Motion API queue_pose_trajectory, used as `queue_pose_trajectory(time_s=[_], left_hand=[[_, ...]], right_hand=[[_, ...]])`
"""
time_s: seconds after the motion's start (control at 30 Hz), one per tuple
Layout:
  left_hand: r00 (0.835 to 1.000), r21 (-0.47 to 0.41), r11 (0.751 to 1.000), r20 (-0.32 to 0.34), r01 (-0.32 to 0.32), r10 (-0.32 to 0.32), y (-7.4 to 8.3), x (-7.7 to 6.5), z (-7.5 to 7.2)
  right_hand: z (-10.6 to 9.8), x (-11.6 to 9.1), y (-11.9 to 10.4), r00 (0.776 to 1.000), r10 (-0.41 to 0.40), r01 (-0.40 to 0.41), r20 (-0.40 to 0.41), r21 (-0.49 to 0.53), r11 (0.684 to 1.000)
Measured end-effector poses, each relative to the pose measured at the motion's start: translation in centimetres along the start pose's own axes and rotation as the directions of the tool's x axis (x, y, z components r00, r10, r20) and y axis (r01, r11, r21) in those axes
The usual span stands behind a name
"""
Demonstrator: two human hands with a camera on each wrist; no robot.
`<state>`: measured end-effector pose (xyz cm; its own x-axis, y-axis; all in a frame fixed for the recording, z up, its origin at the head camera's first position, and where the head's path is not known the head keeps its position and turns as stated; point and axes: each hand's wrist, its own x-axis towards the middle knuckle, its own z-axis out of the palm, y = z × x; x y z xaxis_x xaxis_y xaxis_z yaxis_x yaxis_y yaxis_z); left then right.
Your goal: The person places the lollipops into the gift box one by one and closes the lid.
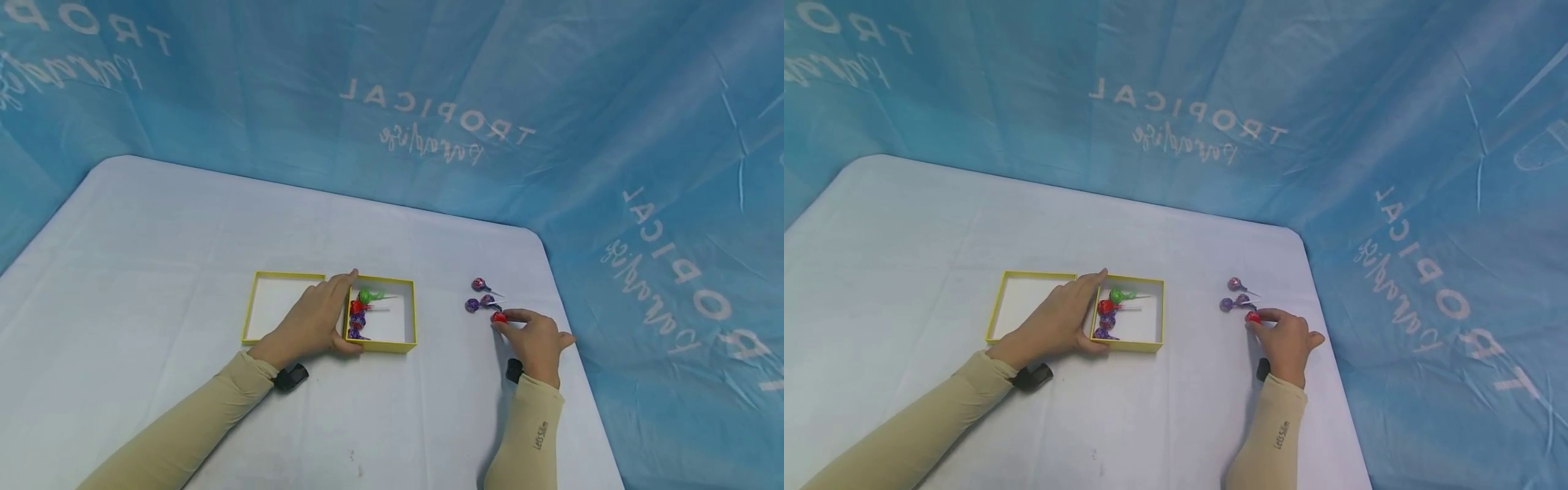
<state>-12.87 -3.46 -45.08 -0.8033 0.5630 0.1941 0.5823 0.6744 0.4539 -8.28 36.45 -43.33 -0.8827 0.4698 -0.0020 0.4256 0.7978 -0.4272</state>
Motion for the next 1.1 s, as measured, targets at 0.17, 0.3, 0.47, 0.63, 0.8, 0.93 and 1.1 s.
queue_pose_trajectory(time_s=[0.17, 0.3, 0.47, 0.63, 0.8, 0.93, 1.1], left_hand=[[1.0, 0.002, 1.0, 0.011, 0.018, -0.018, 0.2, -0.1, 0.0], [1.0, -0.007, 1.0, 0.017, 0.023, -0.023, 0.3, -0.3, 0.1], [1.0, -0.016, 1.0, 0.013, 0.013, -0.012, 0.4, -0.4, 0.1], [1.0, -0.012, 1.0, 0.002, 0.014, -0.014, 0.3, -0.3, 0.0], [1.0, -0.025, 1.0, 0.005, 0.017, -0.017, 0.3, -0.2, 0.0], [1.0, -0.026, 1.0, -0.001, 0.017, -0.017, 0.3, -0.2, 0.0], [1.0, -0.019, 1.0, -0.002, 0.007, -0.007, 0.2, -0.2, 0.1]], right_hand=[[-0.3, -0.4, 0.2, 0.998, -0.035, 0.036, -0.056, 0.01, 0.999], [-0.6, -0.8, 0.1, 0.993, -0.067, 0.068, -0.098, 0.004, 0.998], [-1.1, -1.1, -0.7, 0.99, -0.067, 0.07, -0.122, 0.027, 0.997], [-1.6, -1.3, -2.7, 0.975, -0.134, 0.147, -0.178, 0.062, 0.987], [-1.4, -1.9, -5.7, 0.919, -0.314, 0.336, -0.238, 0.056, 0.94], [-0.7, -2.8, -8.6, 0.859, -0.446, 0.473, -0.251, 0.053, 0.88], [0.2, -3.6, -11.5, 0.815, -0.536, 0.565, -0.222, 0.095, 0.82]])
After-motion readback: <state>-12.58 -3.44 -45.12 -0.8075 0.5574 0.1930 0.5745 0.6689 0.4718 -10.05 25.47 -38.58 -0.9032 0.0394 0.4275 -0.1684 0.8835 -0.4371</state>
